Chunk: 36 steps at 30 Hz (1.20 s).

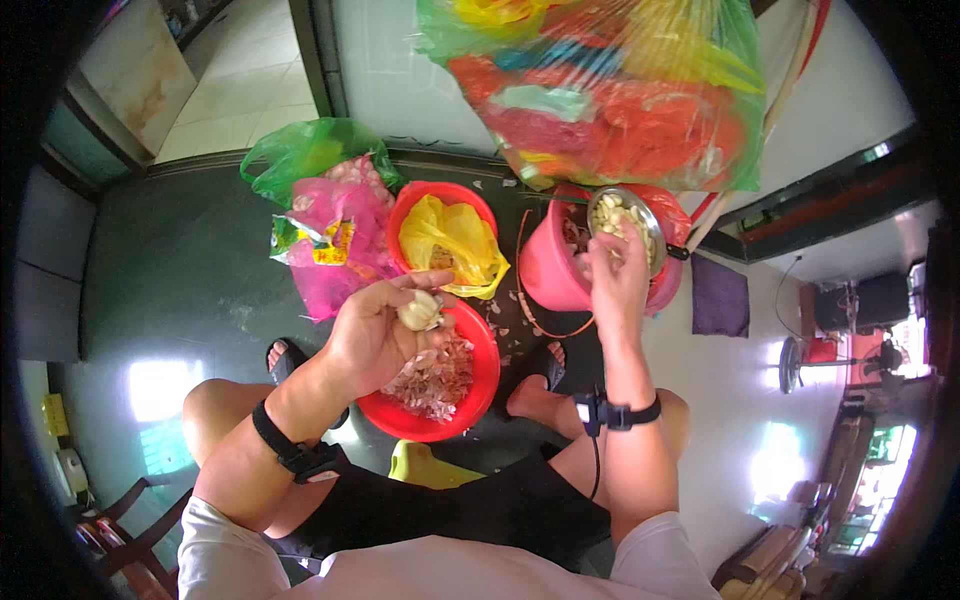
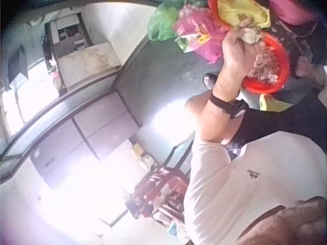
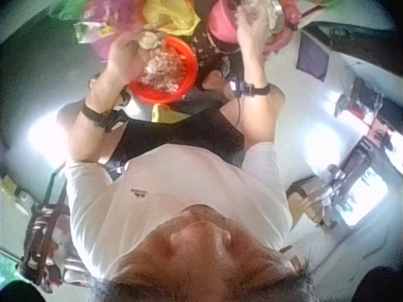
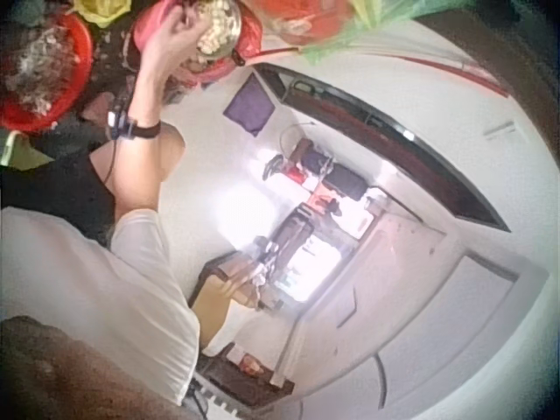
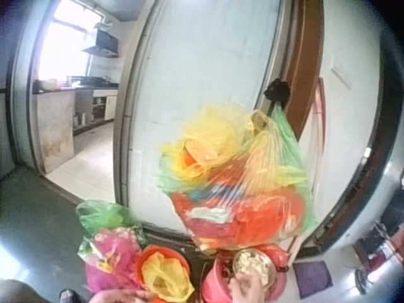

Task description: The person peels garlic bulbs by hand over a red bowl, placing the peeled cloves into a pink bucket containing more garlic.

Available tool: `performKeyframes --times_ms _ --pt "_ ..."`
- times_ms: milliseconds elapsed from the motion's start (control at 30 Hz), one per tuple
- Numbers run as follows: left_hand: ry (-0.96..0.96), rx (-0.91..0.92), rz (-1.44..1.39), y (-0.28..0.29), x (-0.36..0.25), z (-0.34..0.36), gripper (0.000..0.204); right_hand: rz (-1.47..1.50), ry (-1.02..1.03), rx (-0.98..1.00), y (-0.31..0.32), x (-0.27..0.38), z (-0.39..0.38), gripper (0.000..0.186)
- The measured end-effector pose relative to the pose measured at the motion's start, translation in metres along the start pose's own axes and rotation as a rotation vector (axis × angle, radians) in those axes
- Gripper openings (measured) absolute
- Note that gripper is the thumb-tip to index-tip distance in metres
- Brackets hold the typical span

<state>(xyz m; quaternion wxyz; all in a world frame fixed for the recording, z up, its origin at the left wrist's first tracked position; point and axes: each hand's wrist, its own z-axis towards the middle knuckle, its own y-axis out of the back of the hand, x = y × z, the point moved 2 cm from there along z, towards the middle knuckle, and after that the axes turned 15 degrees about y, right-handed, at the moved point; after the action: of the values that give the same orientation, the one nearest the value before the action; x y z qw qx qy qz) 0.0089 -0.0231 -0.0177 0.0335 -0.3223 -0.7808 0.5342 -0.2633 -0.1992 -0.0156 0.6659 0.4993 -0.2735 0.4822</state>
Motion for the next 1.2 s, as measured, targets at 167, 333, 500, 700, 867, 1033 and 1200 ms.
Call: performKeyframes --times_ms 167,333,500,700,867,1033,1200 --pt "-0.070 -0.029 0.016 -0.008 0.003 -0.002 0.058 0.119 0.476 0.487 -0.046 0.105 -0.062 0.031" --pt "-0.189 0.032 0.176 -0.014 0.002 -0.005 0.076 0.195 0.527 0.564 -0.074 0.124 -0.073 0.035" --pt "-0.240 0.011 0.309 -0.013 -0.009 -0.014 0.080 0.258 0.519 0.501 -0.086 0.129 -0.069 0.036" --pt "-0.349 -0.117 0.515 -0.025 -0.009 -0.020 0.072 0.244 0.645 0.458 -0.092 0.128 -0.061 0.030" --pt "-0.350 -0.161 0.628 -0.017 -0.005 -0.022 0.060 0.246 0.599 0.453 -0.098 0.132 -0.069 0.023" --pt "-0.311 -0.215 0.652 -0.019 -0.005 -0.025 0.054 0.198 0.650 0.366 -0.108 0.128 -0.075 0.012" --pt "-0.204 -0.219 0.518 -0.006 -0.003 -0.019 0.052 0.158 0.668 0.361 -0.110 0.129 -0.074 0.008"
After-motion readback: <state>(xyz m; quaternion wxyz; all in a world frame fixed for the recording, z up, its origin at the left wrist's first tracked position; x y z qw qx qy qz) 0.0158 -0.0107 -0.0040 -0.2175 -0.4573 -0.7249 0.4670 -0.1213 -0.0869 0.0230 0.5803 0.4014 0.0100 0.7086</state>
